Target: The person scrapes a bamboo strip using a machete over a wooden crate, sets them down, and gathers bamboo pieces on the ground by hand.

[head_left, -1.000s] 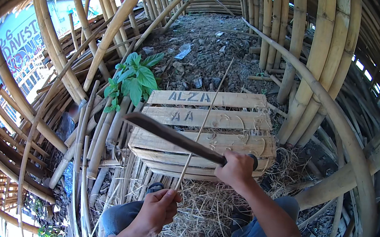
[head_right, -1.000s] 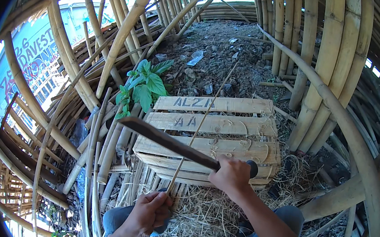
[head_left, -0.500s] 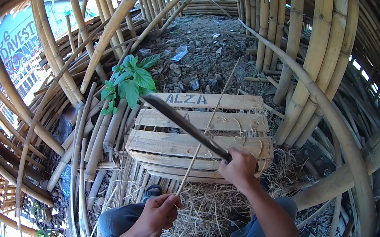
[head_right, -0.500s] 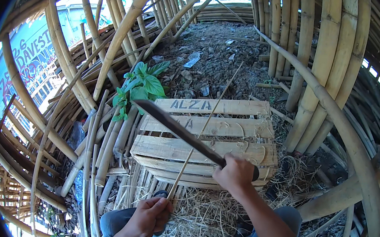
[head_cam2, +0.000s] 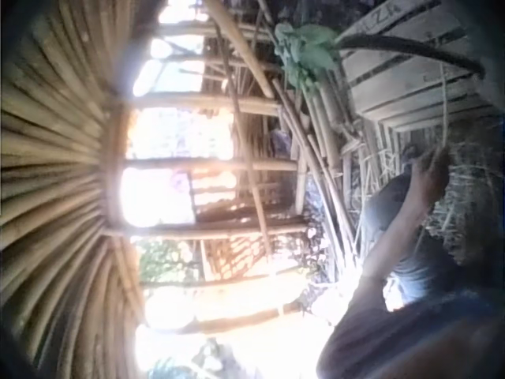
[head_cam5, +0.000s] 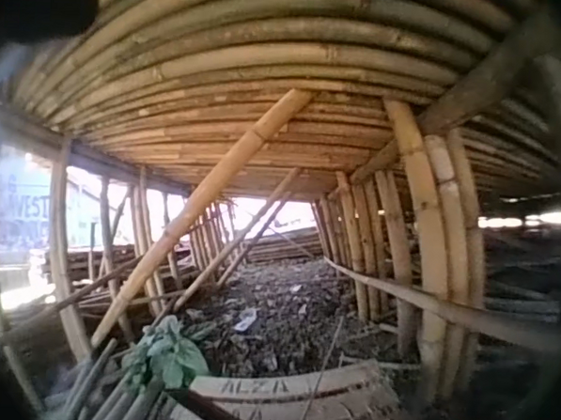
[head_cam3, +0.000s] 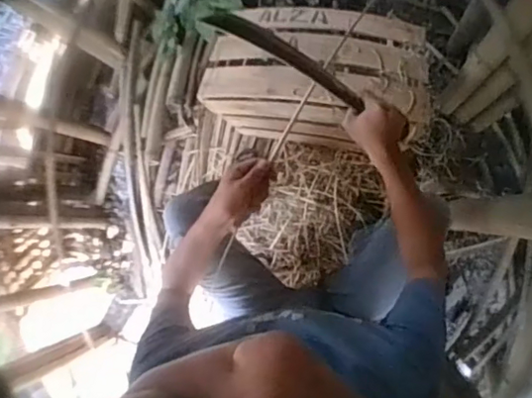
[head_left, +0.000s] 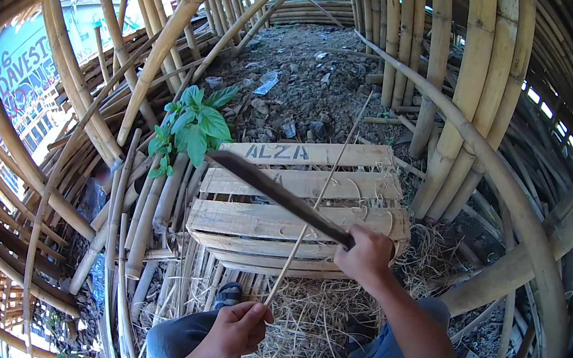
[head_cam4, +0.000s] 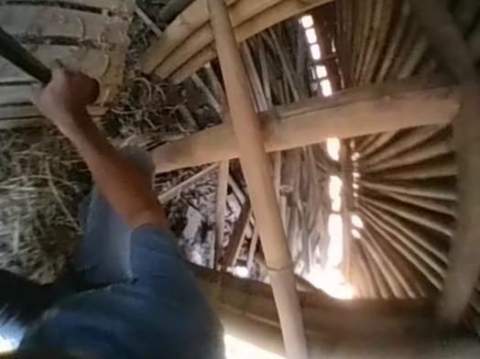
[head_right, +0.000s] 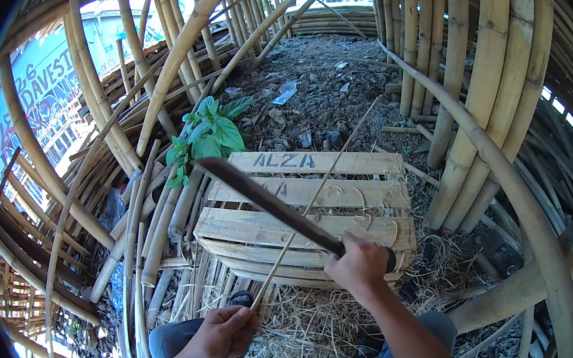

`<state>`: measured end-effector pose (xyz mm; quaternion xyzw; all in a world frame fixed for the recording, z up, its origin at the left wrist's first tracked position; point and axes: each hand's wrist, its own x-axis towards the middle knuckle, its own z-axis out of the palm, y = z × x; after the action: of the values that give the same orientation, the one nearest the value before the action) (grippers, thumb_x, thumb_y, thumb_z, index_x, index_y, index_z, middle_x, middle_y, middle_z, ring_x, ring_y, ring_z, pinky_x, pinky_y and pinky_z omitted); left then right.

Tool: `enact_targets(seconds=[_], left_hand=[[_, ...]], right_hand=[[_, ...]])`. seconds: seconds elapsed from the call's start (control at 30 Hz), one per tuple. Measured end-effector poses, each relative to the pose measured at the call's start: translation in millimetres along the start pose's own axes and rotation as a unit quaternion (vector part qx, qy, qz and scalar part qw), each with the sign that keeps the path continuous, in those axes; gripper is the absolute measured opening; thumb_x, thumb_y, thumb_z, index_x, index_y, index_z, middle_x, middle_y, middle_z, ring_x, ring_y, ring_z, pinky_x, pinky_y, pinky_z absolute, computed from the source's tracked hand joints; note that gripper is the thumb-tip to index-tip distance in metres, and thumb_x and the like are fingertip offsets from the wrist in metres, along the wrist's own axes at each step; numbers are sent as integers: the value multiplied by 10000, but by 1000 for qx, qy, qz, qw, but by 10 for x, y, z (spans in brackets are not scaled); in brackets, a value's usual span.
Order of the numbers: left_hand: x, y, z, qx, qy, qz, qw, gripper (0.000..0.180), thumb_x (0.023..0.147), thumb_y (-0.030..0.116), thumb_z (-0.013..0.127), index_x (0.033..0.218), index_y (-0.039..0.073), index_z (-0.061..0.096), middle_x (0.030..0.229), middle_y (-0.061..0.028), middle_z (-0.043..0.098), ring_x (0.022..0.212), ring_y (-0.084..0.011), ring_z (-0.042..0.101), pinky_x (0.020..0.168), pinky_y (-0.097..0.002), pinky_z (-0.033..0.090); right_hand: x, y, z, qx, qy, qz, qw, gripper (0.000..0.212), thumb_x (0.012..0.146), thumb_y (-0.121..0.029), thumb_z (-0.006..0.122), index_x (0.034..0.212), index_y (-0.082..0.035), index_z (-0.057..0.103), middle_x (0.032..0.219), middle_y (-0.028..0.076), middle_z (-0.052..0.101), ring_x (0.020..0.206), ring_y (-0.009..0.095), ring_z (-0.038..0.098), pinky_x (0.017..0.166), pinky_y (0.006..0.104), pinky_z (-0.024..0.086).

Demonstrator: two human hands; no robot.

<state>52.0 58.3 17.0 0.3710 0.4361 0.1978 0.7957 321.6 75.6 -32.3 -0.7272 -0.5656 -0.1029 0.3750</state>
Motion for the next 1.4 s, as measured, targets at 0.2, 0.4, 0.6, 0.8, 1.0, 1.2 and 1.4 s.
enact_targets(seconds=[0.2, 0.4, 0.6, 0.8, 1.0, 1.2, 1.4], left_hand=[[16, -32, 30, 64, 21, 46, 997, 272, 1004, 210, 417, 892, 2, 553, 537, 57, 349, 429, -28, 275, 385, -209, 205], [170, -145, -45, 104, 51, 96, 989, 273, 985, 214, 465, 842, 10, 575, 568, 40, 423, 422, -36, 336, 371, -209, 242], [81, -157, 21, 138, 55, 101, 984, 260, 1002, 184, 420, 893, -4, 563, 542, 62, 381, 448, -13, 296, 406, -202, 222], [-4, -154, 4, 162, 40, 113, 979, 255, 1000, 184, 428, 892, -4, 563, 564, 62, 396, 467, -13, 309, 418, -196, 234], [-11, -158, -82, 188, 67, 144, 969, 238, 981, 170, 467, 887, -13, 585, 569, 46, 438, 464, -30, 344, 420, -207, 270], [-440, -327, -171, 324, 119, 251, 905, 231, 971, 193, 479, 890, 13, 600, 664, 48, 494, 588, -50, 448, 511, -225, 353], [-1146, -447, -602, 453, 188, 267, 830, 170, 935, 110, 496, 834, 20, 599, 680, -9, 547, 622, -108, 510, 531, -270, 402]], right_hand=[[104, 5, -19, -23, -25, 25, 999, 115, 608, -166, 642, 661, -73, 600, 570, 116, 604, 527, 310, 624, 519, 430, 500], [-85, -126, 88, -24, -79, 22, 996, 150, 599, -179, 650, 683, -67, 597, 615, 120, 627, 547, 307, 633, 526, 425, 510], [-6, -107, 17, 18, -27, -33, 999, 110, 598, -138, 652, 652, -70, 585, 579, 128, 596, 547, 314, 617, 529, 411, 492], [242, 275, -23, -41, 22, 86, 995, 60, 631, -113, 631, 648, -71, 593, 568, 137, 589, 542, 337, 610, 531, 430, 493], [49, 94, -29, -19, -18, 32, 999, 108, 611, -157, 644, 698, -97, 621, 582, 116, 612, 559, 317, 630, 536, 420, 504], [417, 471, 16, -42, 8, 153, 987, 139, 641, -192, 619, 734, -92, 645, 643, 144, 637, 624, 343, 639, 609, 446, 510], [561, 904, -125, -67, 12, 293, 954, 221, 656, -201, 623, 804, -46, 678, 759, 191, 668, 773, 369, 660, 731, 434, 526]])
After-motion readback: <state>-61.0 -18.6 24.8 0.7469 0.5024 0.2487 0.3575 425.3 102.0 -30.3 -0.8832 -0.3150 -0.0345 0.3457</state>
